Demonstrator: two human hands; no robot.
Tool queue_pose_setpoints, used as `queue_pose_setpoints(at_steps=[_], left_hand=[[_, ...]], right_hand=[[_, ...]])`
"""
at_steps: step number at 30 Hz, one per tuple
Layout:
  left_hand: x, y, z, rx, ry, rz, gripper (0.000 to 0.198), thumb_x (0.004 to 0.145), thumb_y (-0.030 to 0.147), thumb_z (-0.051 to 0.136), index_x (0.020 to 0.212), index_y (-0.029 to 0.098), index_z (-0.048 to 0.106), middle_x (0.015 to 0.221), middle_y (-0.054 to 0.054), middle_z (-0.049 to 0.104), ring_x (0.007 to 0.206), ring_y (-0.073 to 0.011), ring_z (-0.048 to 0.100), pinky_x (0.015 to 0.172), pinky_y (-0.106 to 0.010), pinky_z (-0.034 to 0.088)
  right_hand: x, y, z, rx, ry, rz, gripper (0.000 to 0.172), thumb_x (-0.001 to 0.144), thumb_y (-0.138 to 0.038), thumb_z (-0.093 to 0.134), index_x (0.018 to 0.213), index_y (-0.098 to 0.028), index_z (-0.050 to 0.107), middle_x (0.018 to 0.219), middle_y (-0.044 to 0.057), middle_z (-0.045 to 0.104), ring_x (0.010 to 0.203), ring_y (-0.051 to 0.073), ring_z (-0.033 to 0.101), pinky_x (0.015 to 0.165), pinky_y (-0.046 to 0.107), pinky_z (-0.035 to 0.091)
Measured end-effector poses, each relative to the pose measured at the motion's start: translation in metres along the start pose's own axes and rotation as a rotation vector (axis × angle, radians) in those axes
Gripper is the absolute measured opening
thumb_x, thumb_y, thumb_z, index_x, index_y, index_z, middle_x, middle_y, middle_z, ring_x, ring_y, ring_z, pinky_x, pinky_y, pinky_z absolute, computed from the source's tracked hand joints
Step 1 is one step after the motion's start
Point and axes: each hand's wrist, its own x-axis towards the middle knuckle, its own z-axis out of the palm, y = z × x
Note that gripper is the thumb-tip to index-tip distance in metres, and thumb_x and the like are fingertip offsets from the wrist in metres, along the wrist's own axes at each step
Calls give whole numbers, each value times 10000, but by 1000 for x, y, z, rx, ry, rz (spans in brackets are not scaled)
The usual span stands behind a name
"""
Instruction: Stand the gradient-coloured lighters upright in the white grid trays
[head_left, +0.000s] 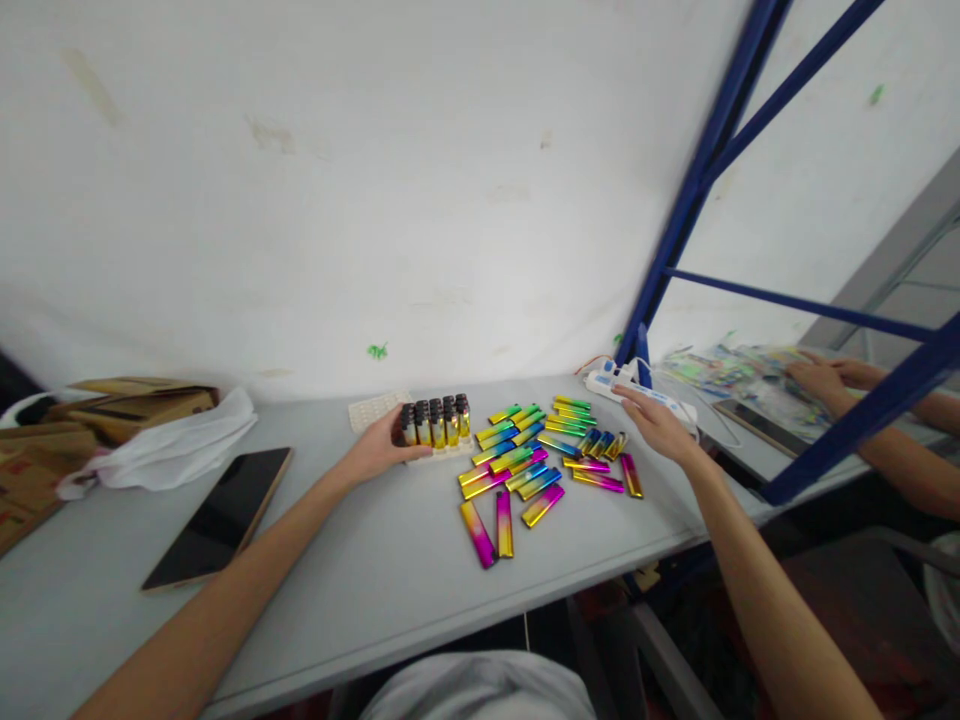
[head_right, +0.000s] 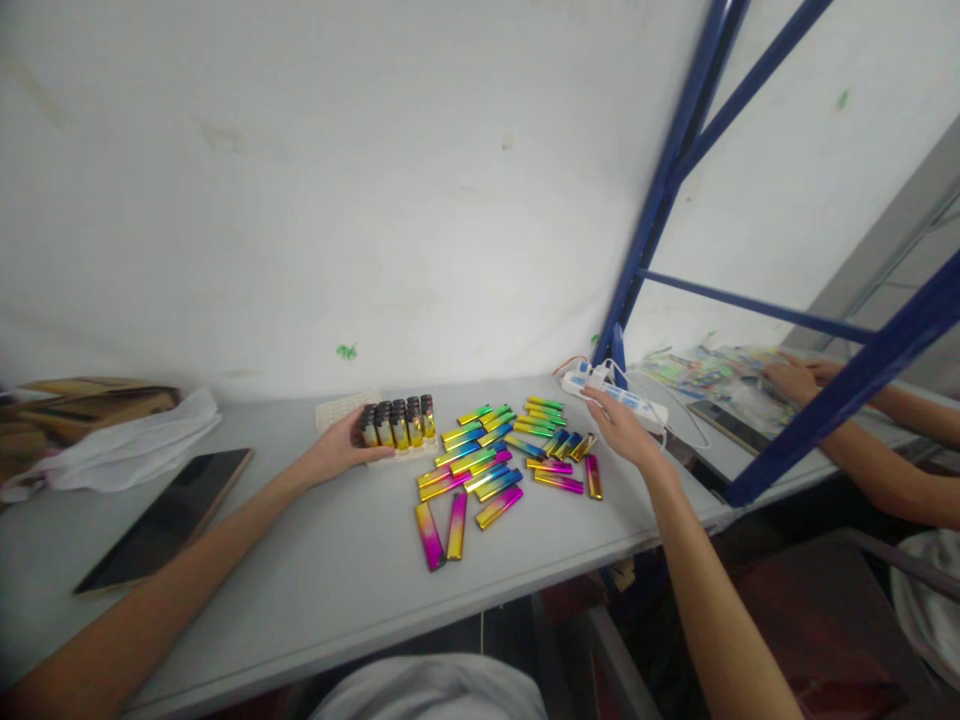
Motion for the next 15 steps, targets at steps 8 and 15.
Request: queue_pose_setpoints(at_steps=[8, 15], left_hand=[[1, -1, -1, 40, 8, -1, 687, 611, 490, 861, 1146, 191, 550, 1114, -63, 699, 1020, -291, 677, 862, -438, 569], [2, -9, -2, 46, 12, 12, 727, 613, 494, 860, 1196, 194, 544, 1156, -75, 695, 1010, -288, 685, 878, -449, 560]], right_hand=[[-19, -16, 44, 350, 44, 257, 703, 918, -737, 352, 1375, -259, 589, 1489, 67, 520, 1422, 263, 420, 1233, 438, 233], [-9, -33, 55, 728, 311, 363, 695, 892, -779, 346, 1259, -267, 640, 1434, 70, 574, 1413, 232, 430, 1217, 463, 221]])
